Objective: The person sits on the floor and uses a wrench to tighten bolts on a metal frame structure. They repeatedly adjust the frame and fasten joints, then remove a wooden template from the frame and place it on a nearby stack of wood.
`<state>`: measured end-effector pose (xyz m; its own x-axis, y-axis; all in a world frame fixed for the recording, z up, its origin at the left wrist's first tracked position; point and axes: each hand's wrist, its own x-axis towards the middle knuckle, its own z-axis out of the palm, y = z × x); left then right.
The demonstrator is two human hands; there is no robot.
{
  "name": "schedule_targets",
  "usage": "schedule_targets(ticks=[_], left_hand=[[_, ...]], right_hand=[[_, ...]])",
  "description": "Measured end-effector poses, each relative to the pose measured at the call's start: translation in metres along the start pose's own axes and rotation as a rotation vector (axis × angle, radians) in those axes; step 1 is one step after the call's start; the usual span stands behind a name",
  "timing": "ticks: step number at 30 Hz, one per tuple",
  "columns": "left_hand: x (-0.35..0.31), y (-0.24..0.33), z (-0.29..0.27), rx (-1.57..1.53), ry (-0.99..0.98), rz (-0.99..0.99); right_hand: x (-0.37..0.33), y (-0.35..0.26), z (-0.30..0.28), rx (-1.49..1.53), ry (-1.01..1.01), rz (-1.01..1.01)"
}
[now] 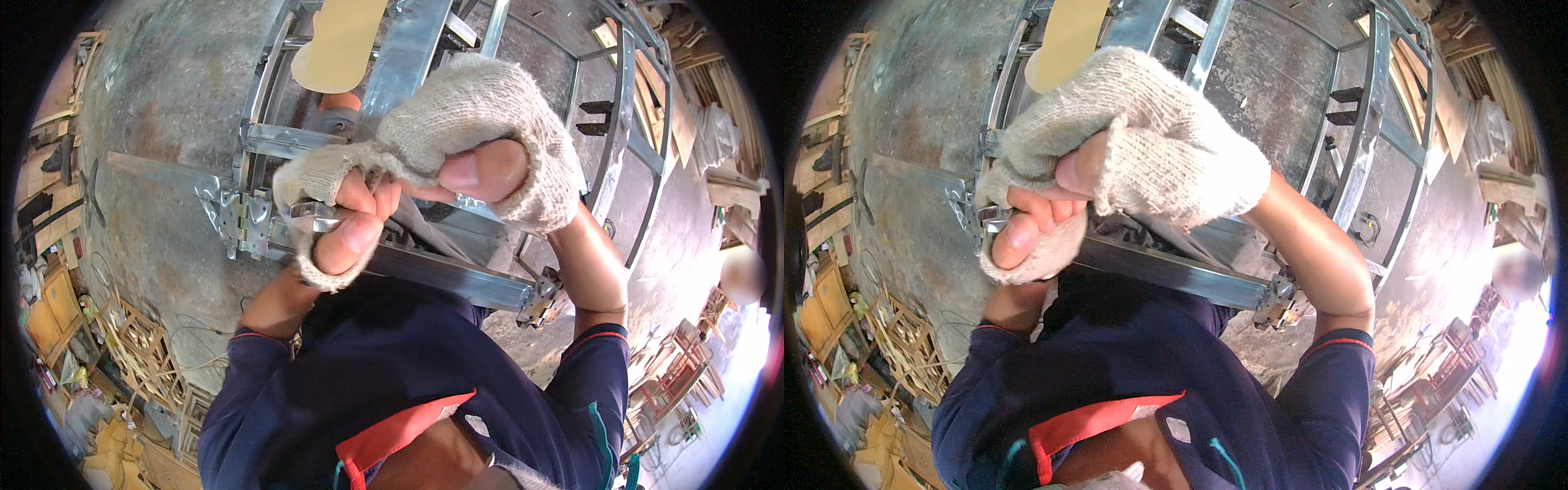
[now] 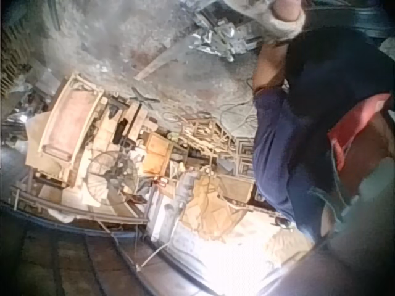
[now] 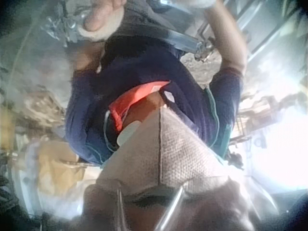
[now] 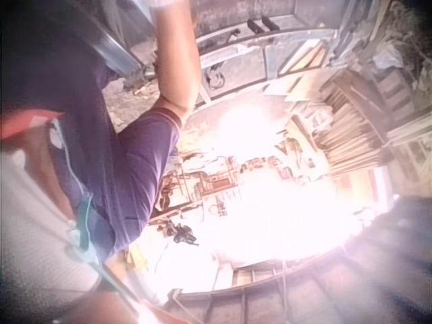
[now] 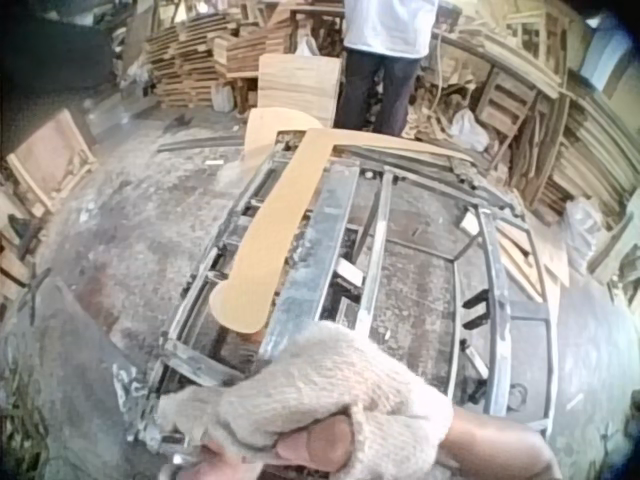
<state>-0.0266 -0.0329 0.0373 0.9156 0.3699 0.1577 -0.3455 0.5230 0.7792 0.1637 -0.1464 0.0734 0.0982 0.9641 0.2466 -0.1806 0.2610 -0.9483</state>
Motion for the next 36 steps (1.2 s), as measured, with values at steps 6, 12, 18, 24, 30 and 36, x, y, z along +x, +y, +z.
schedule_targets(ticks=[6, 12, 18, 24, 30, 36], left_hand=[[0.031, 0.064, -0.018, 0.316, -0.446, -0.311], [0.080, 0.068, -0.011, 0.425, -1.126, -0.123], [0.062, 0.057, -0.023, 0.305, -1.088, -0.121], [0.063, 0.050, -0.027, 0.240, -1.220, -0.121], [0.089, 0.056, -0.025, 0.348, -1.438, -0.077], [0.078, 0.055, -0.034, 0.311, -1.407, -0.095]], right_hand=[[-0.017, 0.003, -0.009, -0.369, 0.088, -0.006], [-0.033, -0.014, 0.007, -0.343, 0.305, 0.199], [-0.017, -0.032, 0.010, -0.745, 0.139, -0.074], [-0.005, -0.029, 0.004, -0.377, -0.042, -0.180], [0.003, -0.019, 0.002, -0.180, -0.134, -0.237], [0.001, -0.018, -0.002, -0.061, -0.217, -0.192]])
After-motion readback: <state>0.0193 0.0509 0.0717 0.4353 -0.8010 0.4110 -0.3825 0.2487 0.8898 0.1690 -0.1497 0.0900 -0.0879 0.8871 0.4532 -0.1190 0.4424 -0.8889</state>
